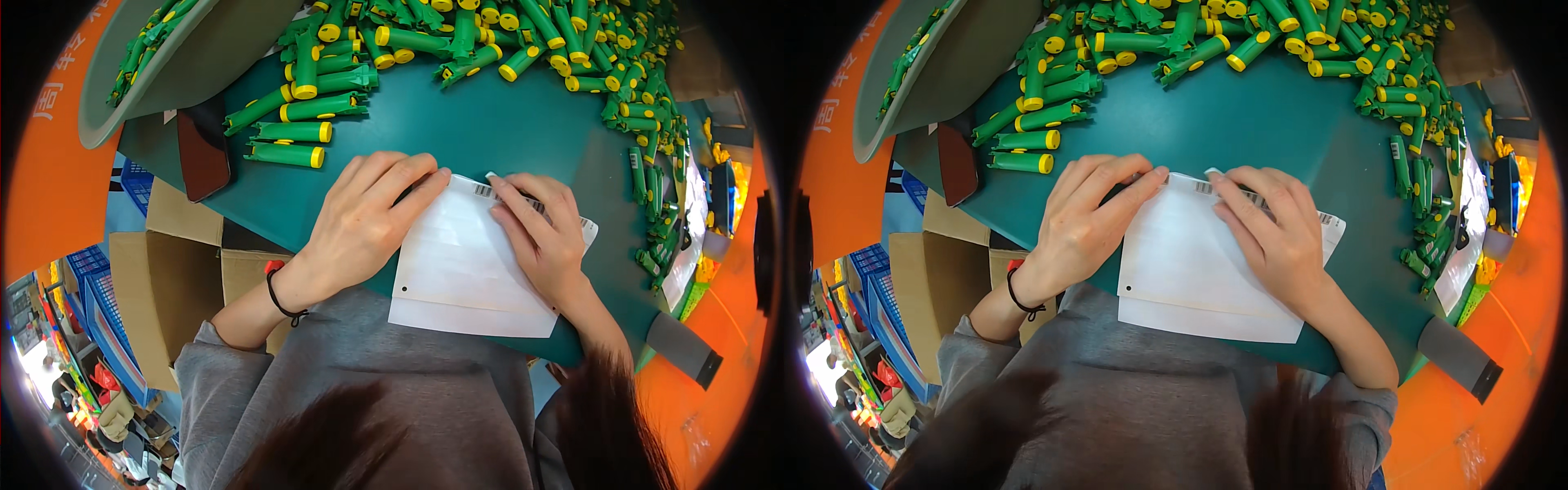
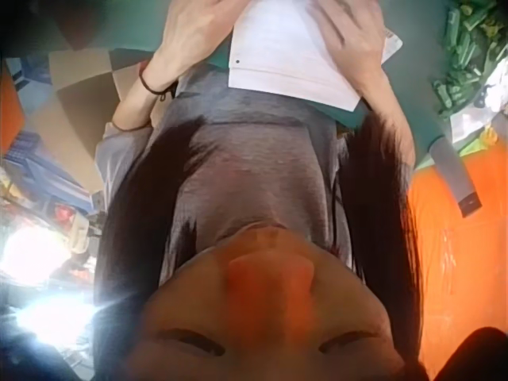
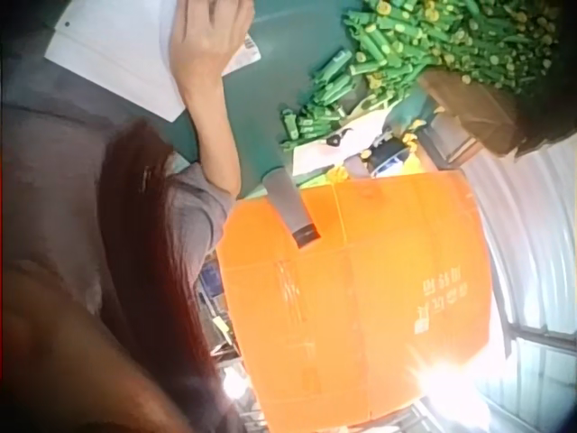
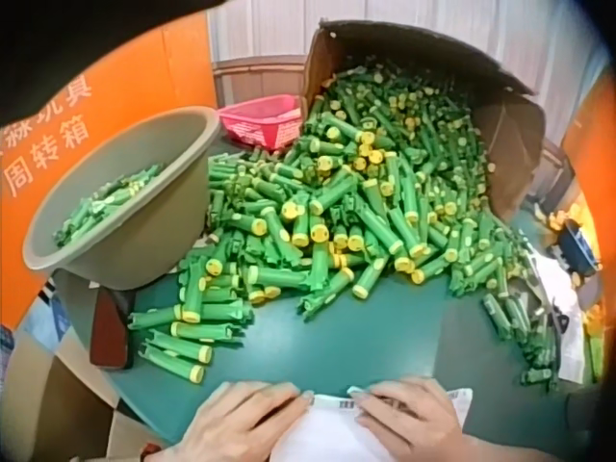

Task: Apply small adhesive labels to cylindrical green components at an assembly station.

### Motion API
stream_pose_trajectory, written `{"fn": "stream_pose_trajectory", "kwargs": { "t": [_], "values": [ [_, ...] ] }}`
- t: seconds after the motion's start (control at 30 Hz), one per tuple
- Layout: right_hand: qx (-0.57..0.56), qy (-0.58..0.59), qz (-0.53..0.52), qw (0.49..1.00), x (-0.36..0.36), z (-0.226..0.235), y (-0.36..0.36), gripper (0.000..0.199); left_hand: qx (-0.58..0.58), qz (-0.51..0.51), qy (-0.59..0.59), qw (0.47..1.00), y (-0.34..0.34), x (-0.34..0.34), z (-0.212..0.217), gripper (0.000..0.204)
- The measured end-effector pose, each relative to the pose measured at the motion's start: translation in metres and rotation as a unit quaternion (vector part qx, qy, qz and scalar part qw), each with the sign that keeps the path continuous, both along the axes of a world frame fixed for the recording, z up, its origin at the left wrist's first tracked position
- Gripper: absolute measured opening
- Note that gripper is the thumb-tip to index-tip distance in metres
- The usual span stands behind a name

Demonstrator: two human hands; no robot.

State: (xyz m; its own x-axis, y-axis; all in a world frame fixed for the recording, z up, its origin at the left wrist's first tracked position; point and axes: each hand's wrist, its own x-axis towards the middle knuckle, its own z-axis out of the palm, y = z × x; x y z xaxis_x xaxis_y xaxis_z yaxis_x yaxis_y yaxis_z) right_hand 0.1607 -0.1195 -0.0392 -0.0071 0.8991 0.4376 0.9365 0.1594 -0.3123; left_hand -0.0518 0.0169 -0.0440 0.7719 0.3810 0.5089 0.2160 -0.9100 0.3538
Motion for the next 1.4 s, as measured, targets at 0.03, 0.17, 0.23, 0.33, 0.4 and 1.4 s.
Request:
{"fn": "stream_pose_trajectory", "kwargs": {
  "t": [0.03,0.17,0.23,0.33,0.4,1.4],
  "values": [
    [0.017,0.041,0.028,0.999,-0.001,-0.001,0.002,0.039,-0.003,-0.005,-0.004,1.000,0.000,0.000,0.001,0.031],
    [0.024,0.199,0.020,0.980,-0.004,0.009,0.009,0.025,-0.032,-0.006,-0.030,0.999,0.002,0.004,-0.003,0.031],
    [-0.023,0.295,-0.014,0.955,-0.003,0.013,0.009,0.022,-0.050,-0.004,-0.033,0.998,0.002,0.004,-0.001,0.031],
    [-0.086,0.450,-0.044,0.888,0.000,0.019,0.012,0.021,-0.130,0.002,-0.066,0.989,0.004,0.008,0.006,0.031],
    [-0.103,0.507,-0.044,0.855,0.003,0.024,0.012,0.022,-0.215,-0.008,-0.108,0.971,0.009,0.016,0.015,0.031],
    [-0.100,0.432,0.010,0.896,0.011,0.028,0.007,0.035,-0.023,0.017,-0.170,0.985,0.010,0.054,0.028,0.018]
  ]
}}
